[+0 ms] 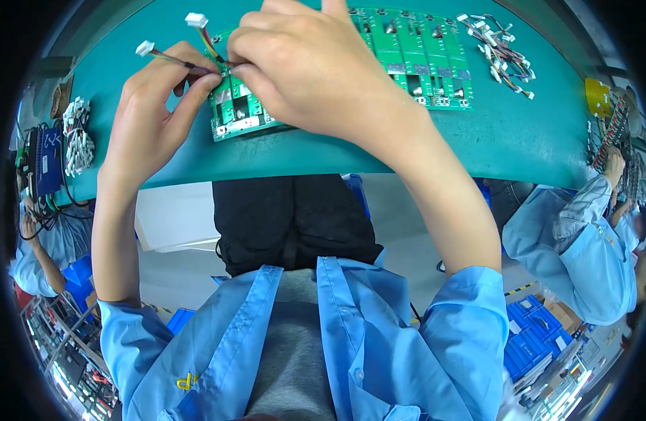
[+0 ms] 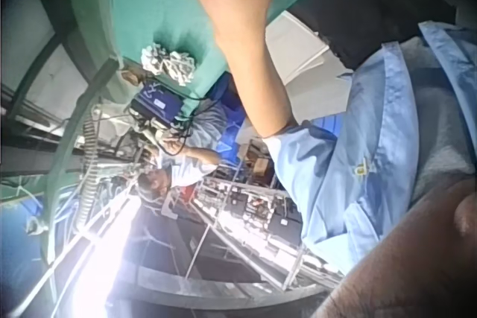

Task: Plugging white wire connectors into a series of green circuit board modules on an assembly line.

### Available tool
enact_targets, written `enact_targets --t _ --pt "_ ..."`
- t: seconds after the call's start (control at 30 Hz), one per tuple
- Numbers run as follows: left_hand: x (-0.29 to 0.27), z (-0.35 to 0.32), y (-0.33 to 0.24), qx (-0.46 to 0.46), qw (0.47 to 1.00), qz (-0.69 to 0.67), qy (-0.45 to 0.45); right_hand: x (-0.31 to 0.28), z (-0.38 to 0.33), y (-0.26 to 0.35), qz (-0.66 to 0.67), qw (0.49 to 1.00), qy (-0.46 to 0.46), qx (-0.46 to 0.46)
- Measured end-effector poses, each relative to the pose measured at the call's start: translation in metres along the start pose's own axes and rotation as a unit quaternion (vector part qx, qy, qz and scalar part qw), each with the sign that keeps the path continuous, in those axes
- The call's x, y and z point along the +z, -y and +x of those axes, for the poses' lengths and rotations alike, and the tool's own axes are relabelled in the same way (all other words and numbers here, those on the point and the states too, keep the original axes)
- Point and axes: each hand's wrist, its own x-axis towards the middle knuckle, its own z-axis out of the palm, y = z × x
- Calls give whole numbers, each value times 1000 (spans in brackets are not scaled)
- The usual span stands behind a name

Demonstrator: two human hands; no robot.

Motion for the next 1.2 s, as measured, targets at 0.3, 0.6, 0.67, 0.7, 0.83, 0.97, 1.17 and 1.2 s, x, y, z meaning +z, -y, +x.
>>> enact_targets --t 0.3,0.6,0.67,0.7,0.83,0.97,1.17,1.2 --pt "6 -3 -5 -185 969 -167 12 -31 -17 -20 -87 995 -40 37" --pt "9 -6 20 -308 887 -345 -9 -147 -128 -108 -299 915 5 273" --pt "6 -4 18 -330 885 -328 7 -147 -138 -112 -346 892 34 290" --pt "7 -3 16 -327 887 -325 7 -148 -138 -112 -346 892 30 290" --pt "13 -5 0 -333 896 -292 -30 -148 -128 -116 -314 879 60 355" --pt "6 -15 -9 -293 925 -179 -160 -155 -125 -124 -303 891 20 336" --pt "10 -6 -42 4 964 -90 -249 -160 -123 -112 -142 922 -87 348" --pt "11 -1 -54 41 971 -55 -228 -160 -121 -108 -140 924 -87 345"
